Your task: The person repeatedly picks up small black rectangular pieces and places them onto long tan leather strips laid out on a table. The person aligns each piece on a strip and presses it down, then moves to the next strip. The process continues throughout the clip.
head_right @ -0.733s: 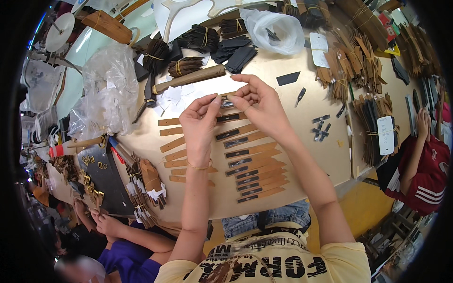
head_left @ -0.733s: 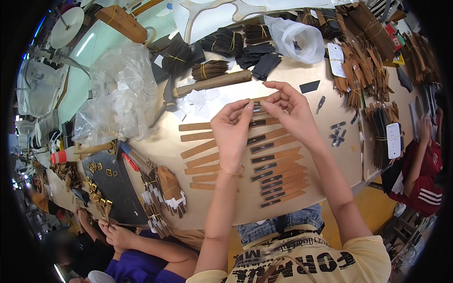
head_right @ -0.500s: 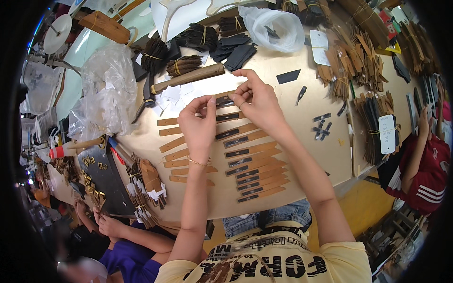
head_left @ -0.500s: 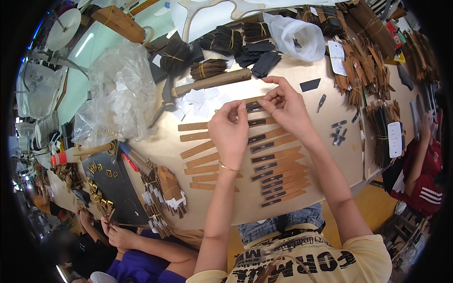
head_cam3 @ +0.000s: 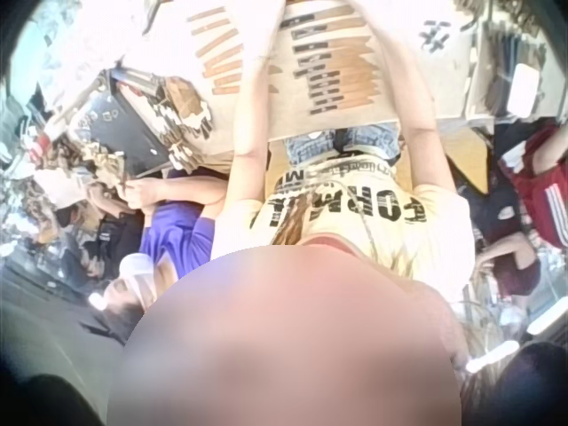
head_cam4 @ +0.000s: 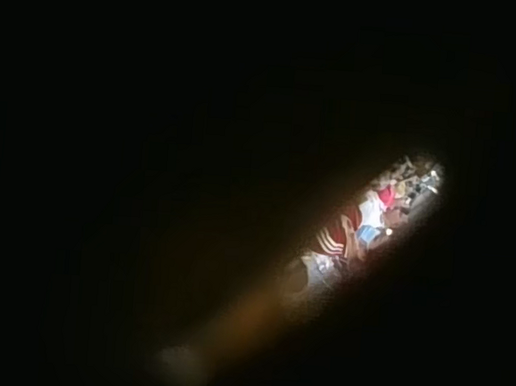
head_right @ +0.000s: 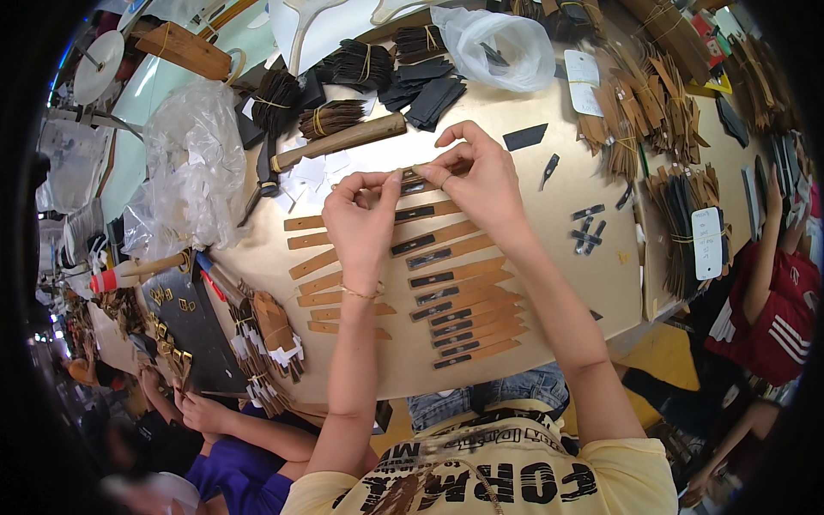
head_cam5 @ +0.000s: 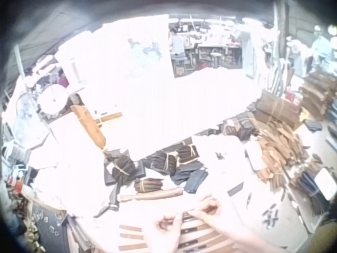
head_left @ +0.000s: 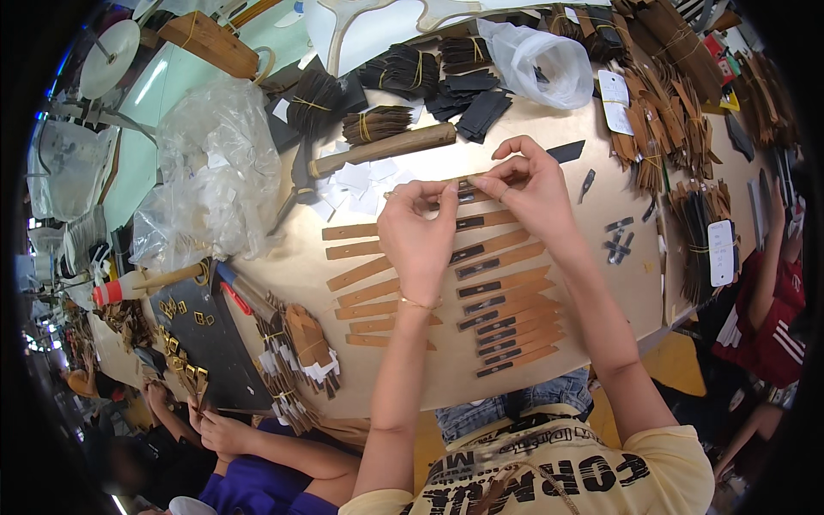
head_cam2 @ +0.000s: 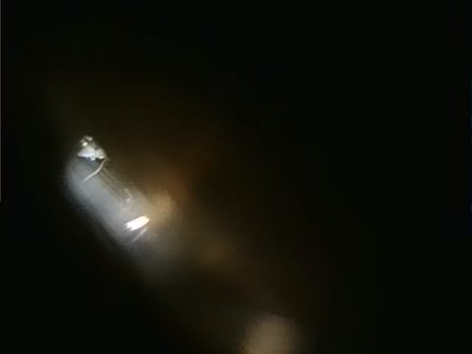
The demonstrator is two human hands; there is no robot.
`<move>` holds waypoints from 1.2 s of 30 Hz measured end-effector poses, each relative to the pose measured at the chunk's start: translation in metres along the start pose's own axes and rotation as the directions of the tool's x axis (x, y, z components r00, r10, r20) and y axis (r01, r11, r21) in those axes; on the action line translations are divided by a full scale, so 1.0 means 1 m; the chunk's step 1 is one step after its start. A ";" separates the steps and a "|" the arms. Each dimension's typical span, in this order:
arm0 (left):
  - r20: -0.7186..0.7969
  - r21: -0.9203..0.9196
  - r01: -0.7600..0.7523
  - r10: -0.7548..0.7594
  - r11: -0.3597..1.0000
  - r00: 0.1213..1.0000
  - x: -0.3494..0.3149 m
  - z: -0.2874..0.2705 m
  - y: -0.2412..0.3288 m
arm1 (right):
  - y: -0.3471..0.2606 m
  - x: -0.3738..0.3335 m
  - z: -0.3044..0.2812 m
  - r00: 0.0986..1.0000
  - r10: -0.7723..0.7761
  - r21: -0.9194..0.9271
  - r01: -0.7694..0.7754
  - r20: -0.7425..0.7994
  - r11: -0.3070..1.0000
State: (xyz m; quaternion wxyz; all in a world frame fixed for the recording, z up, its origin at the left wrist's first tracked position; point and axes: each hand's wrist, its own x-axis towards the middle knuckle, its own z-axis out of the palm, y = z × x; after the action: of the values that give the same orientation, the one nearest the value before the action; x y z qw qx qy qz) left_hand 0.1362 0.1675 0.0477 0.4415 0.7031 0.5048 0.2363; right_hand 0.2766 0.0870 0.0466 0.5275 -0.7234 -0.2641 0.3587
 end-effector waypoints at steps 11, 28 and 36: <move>-0.084 0.245 -0.001 0.023 0.969 0.996 0.002 0.012 0.000 | 0.003 0.000 0.010 0.986 -0.130 -0.360 0.085 -0.103 0.929; -0.089 0.300 -0.013 0.042 0.954 0.995 0.002 0.013 0.002 | 0.003 0.004 0.013 0.983 -0.138 -0.463 0.069 -0.117 0.884; -0.049 0.545 -0.403 0.508 0.735 0.860 -0.012 0.011 -0.011 | 0.015 -0.011 0.018 0.866 -0.494 -0.625 0.347 -0.072 0.699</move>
State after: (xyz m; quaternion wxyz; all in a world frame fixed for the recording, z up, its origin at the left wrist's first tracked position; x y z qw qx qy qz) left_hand 0.1350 0.1532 0.0345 0.1128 0.8708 0.4011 0.2610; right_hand 0.2561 0.0845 0.0321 0.3701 -0.8076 -0.4575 0.0386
